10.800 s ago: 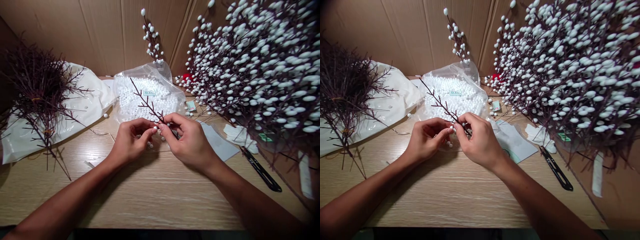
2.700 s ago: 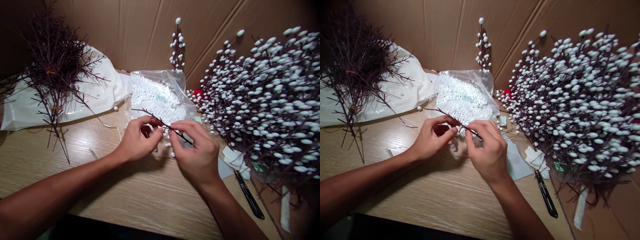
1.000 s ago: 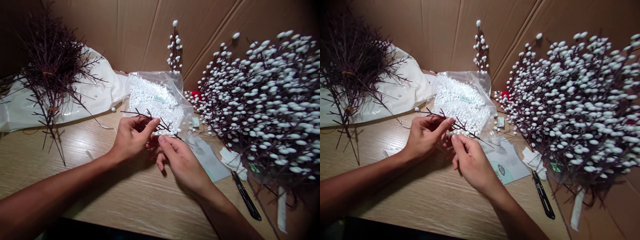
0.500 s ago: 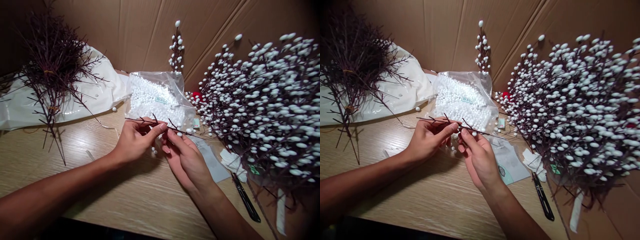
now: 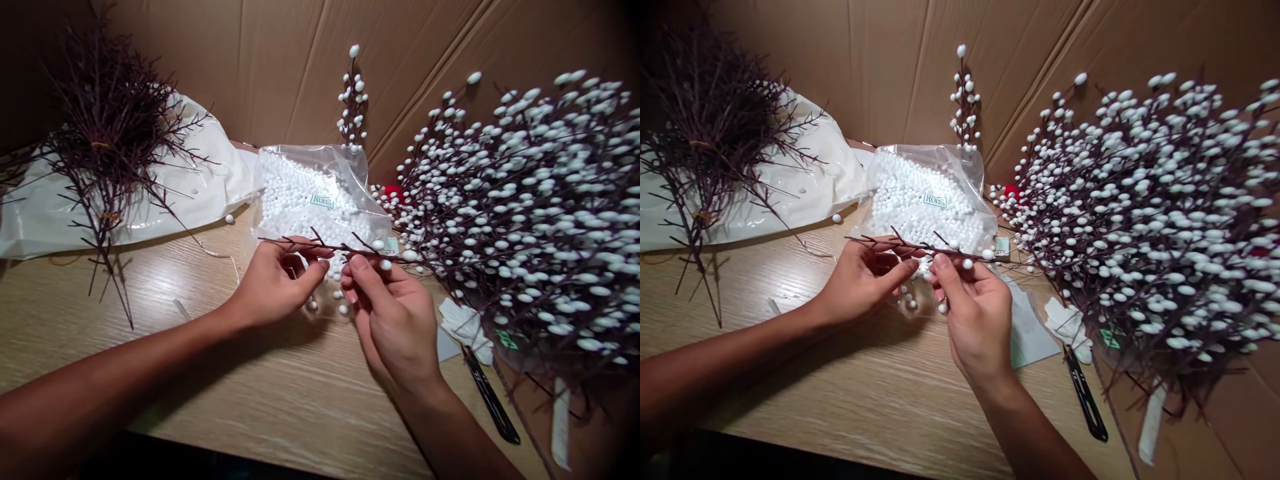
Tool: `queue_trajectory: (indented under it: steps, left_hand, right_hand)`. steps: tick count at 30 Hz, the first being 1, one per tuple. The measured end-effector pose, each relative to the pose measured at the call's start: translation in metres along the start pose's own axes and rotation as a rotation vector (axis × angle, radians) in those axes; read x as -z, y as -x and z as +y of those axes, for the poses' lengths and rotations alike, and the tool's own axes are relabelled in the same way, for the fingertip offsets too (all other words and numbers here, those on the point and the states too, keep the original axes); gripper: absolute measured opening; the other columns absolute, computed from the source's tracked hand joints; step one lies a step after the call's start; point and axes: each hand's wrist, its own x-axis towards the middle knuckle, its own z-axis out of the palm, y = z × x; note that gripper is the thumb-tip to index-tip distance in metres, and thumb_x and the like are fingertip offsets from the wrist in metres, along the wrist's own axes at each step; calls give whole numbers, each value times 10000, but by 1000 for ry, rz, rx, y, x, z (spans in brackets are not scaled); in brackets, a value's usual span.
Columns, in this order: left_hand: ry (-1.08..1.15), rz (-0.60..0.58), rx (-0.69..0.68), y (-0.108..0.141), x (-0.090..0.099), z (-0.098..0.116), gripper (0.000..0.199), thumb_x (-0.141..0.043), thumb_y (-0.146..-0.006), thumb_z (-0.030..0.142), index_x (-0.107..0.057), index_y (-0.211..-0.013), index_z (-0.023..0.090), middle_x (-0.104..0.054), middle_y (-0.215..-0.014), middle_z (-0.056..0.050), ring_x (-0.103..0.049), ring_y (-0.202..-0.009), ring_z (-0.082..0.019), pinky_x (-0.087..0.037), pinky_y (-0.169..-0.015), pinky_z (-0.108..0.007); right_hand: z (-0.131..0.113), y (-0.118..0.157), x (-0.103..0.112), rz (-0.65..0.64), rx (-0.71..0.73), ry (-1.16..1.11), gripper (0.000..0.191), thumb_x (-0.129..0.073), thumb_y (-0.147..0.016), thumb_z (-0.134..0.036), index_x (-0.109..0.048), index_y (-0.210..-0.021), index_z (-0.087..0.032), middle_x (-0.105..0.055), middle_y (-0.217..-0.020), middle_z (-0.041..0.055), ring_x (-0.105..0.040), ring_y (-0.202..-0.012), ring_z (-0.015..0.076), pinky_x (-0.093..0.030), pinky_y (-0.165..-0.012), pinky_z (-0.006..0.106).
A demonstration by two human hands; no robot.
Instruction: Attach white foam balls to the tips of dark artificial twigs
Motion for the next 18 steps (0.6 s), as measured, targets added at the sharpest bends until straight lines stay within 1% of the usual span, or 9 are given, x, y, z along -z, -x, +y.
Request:
queue_trajectory:
  steps: [2,4,7,10,13,16,18]
  left_hand:
    - [-86,-9,0,-1,0,-5,186,-683,-874,220,-784,-980,106,-784,-918,-80,-606,-599,-111,-460,-546,-245]
    - [-199,-36,-8,-1,2,-7,176,-660,-864,176,-796,-951,106,-786,-871,-77,-609,-615,-120,-456,-565,-249]
    - [-370,-136,-80,-2,7,-5,196,-634,-835,112,-805,-931,100,-773,-833,-79,-620,-639,-133,-450,-590,-259]
    - [-514,-288,-150,-3,12,1,203,-636,-793,83,-805,-903,96,-740,-809,-80,-581,-609,-128,-426,-584,-270]
    - [-561,-424,-145,-5,16,4,208,-649,-777,98,-812,-907,96,-701,-803,-79,-546,-595,-122,-409,-579,-276]
    - [-564,-459,-142,-6,17,2,204,-662,-777,117,-818,-909,114,-672,-820,-71,-538,-609,-122,-409,-587,-278]
    - [-579,-474,-168,-6,18,-1,183,-664,-785,127,-816,-887,124,-645,-808,-65,-535,-628,-129,-409,-595,-281]
  right_hand:
    - [-1,0,2,-7,45,40,240,-907,-760,-360,-772,-841,-179,-714,-743,-3,-614,-638,85,-464,-539,178]
    - [-2,-1,4,-12,106,95,221,-879,-800,-356,-771,-890,-185,-717,-763,-3,-615,-645,89,-467,-544,190]
    - [-3,-1,6,-1,193,171,207,-856,-829,-348,-768,-925,-187,-717,-778,2,-631,-664,100,-459,-539,203]
    - [-4,-3,7,20,232,200,190,-852,-833,-331,-761,-913,-184,-717,-794,11,-651,-696,114,-460,-549,217]
    - [-7,-6,8,31,220,184,182,-847,-838,-326,-750,-906,-188,-706,-773,9,-626,-669,109,-440,-523,217]
    - [-9,-10,9,62,248,161,180,-843,-841,-325,-744,-894,-184,-715,-775,14,-607,-635,102,-436,-506,220]
    - [-10,-12,10,89,277,169,176,-834,-849,-326,-745,-887,-180,-726,-787,21,-610,-630,102,-443,-508,224]
